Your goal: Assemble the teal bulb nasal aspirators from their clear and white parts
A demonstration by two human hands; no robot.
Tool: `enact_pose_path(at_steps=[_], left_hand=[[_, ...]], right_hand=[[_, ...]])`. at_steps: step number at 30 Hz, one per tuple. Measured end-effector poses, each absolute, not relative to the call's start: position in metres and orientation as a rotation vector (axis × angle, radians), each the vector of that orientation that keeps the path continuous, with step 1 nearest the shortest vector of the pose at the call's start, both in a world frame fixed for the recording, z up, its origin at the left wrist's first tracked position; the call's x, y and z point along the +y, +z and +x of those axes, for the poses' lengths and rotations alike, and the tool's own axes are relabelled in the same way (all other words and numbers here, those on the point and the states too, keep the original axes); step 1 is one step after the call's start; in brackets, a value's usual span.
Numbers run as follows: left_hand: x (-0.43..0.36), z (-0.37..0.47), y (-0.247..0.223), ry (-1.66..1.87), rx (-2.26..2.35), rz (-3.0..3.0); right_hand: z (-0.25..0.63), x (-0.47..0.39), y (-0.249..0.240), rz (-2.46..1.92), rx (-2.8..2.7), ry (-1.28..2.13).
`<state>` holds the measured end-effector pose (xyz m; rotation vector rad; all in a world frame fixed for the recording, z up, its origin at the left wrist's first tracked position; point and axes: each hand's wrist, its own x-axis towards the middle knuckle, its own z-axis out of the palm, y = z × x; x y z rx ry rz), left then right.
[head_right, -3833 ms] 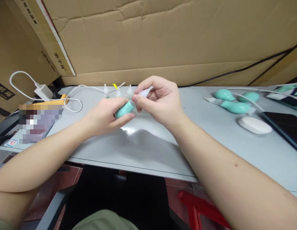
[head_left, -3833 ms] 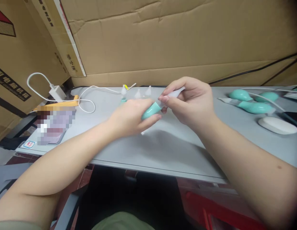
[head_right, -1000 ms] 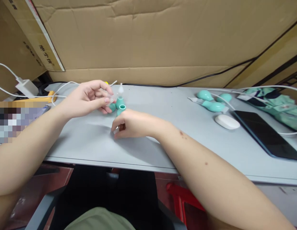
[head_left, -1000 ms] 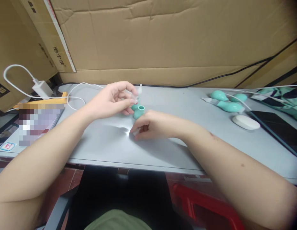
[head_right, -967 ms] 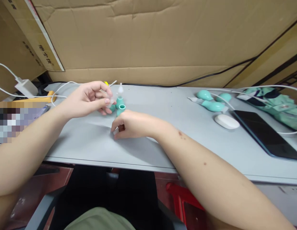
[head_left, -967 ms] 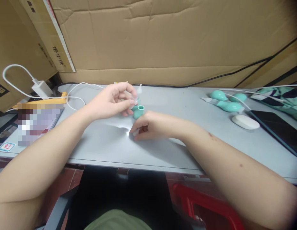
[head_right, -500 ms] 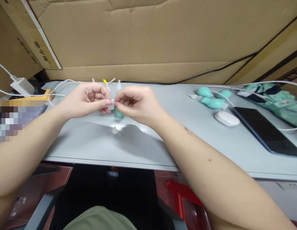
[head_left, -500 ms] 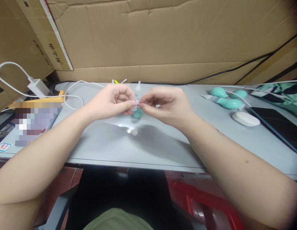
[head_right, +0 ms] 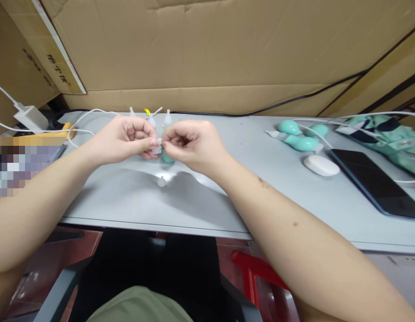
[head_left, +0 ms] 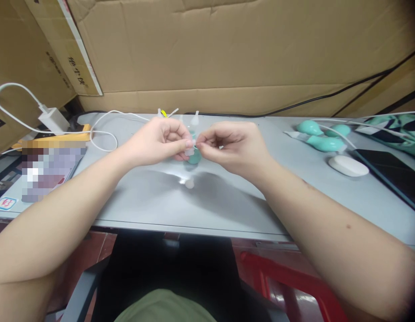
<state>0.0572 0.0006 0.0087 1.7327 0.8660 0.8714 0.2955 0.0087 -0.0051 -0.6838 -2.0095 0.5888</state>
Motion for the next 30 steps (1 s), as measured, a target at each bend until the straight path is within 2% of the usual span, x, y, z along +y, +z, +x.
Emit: enact_pose_path(at_steps=[22, 30], left_hand=[[-0.001, 0.056, 0.014, 0.788, 0.911, 1.637], [-0.004, 0.052, 0.019, 0.705, 0.824, 1.706]], right_hand=[[0.297, 0.016, -0.009, -0.689, -2.243, 0.508], [0.302, 0.01, 0.007, -0.74, -2.299, 0.758]])
